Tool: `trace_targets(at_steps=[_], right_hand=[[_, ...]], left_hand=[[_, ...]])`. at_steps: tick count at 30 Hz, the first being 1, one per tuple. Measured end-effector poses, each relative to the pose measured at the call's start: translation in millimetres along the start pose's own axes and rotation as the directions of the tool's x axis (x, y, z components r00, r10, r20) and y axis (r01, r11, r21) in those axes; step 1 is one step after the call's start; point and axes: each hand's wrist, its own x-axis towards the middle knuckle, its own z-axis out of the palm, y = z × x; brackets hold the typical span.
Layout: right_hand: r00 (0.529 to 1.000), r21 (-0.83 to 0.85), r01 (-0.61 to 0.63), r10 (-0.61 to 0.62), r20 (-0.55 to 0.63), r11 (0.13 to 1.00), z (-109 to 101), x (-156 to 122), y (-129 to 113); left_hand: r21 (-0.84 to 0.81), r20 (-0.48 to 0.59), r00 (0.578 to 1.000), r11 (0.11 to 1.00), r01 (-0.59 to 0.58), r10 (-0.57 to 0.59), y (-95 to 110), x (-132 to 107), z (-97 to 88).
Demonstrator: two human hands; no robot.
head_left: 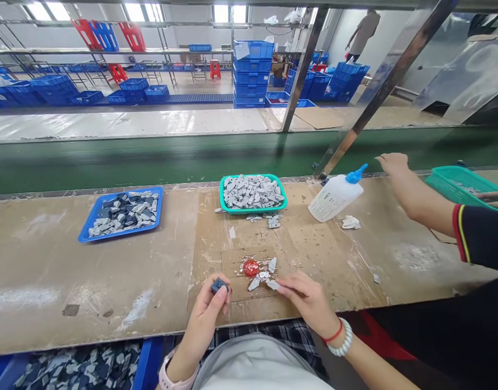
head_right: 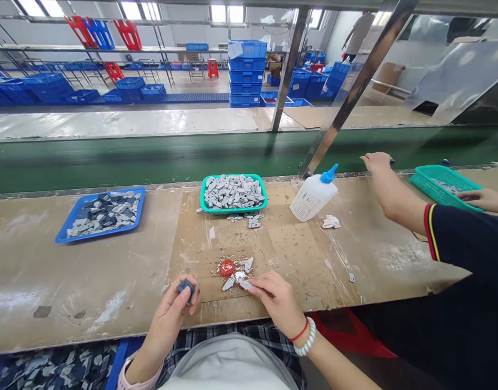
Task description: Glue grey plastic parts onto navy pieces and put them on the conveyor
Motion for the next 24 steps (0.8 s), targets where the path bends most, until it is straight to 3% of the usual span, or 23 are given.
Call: trace_targets(at_steps=[4,7,9,14,18,21,24], right_hand=[[0.971,0.254,-0.238,0.234,0.046,0.937,-9.4,6.1,-8.2],[0.957,0.388,-0.284,0.287,0.049,0.877,-14.4,11.6,-18.0],[0.971,0.406,-0.213,0.240,-0.015,0.889,-15.3,14.9,-26.9],[0.988,0.266,0.023,0.018,-0.151,0.964,-12.5,23.2,-50.2],[0.982,0.229,0.135,-0.099,-0.161,0.964,-4.8,27.5,-58.5],[0.980,0.154,0.148,-0.124,-0.156,0.977,4.7,24.6,-61.6],[0.986,0.056,0.159,-0.156,-0.053,0.986,8.6,22.0,-64.3]], left_hand=[[0.121,0.092,0.995,0.992,0.038,-0.050,4.6,8.7,7.8],[0.265,0.181,0.983,0.964,-0.029,-0.020,9.2,15.6,19.6],[0.319,0.226,0.974,0.942,-0.102,0.029,11.5,19.7,28.7],[0.339,0.271,0.956,0.919,-0.201,0.110,15.7,26.1,43.3],[0.360,0.253,0.955,0.902,-0.238,0.151,19.1,25.2,47.6],[0.398,0.163,0.973,0.892,-0.214,0.161,19.4,23.8,54.3],[0.440,0.094,0.981,0.876,-0.196,0.172,16.0,24.7,57.8]])
